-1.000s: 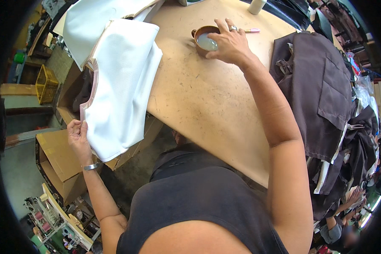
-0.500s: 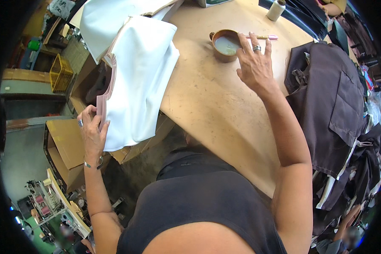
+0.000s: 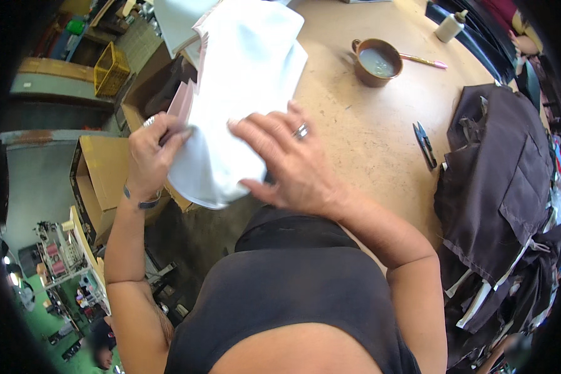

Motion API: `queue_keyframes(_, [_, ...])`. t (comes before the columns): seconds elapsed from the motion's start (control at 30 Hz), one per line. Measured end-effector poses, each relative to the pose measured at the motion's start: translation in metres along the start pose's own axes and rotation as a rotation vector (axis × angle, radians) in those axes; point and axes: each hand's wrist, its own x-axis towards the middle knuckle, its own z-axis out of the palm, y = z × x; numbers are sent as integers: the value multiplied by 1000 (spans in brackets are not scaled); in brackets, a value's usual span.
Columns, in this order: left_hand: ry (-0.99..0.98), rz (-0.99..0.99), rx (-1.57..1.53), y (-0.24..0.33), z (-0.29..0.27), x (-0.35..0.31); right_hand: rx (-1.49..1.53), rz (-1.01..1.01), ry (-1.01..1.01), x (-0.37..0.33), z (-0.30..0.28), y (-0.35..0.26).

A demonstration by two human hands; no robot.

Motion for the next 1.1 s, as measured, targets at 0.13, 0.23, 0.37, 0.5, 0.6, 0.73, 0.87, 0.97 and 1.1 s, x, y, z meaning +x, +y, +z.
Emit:
queue_keyframes(0.13, [76,-134,-664,19,-6,14,189,-53,36,5,11,-33])
queue_keyframes(0.23, [-22,-150,-1085,32,-5,21,71,-155,212,6,17,-26])
queue_keyframes(0.37, [-220,-224,-1025,25,6,21,11,-226,129,-3,-3,-3])
queue_keyframes(0.5, [-132,153,126,28,13,14,-81,-202,-70,-24,-17,4])
queue_keyframes(0.6, [-259,-105,-293,30,22,6,-131,-201,-119,-39,-13,1])
queue_keyframes(0.73, [-47,329,278,49,21,-7,-137,-176,-62,-45,-4,-1])
queue_keyframes(0.87, [-239,185,-62,47,29,-12,-125,-156,-24,-48,1,-2])
queue_keyframes(0.97, [-418,-184,-642,39,37,-15,-91,-129,-49,-51,-1,-4])
queue_keyframes(1.1, [-445,-388,-1212,34,38,-17,172,16,-145,-48,-12,-12])
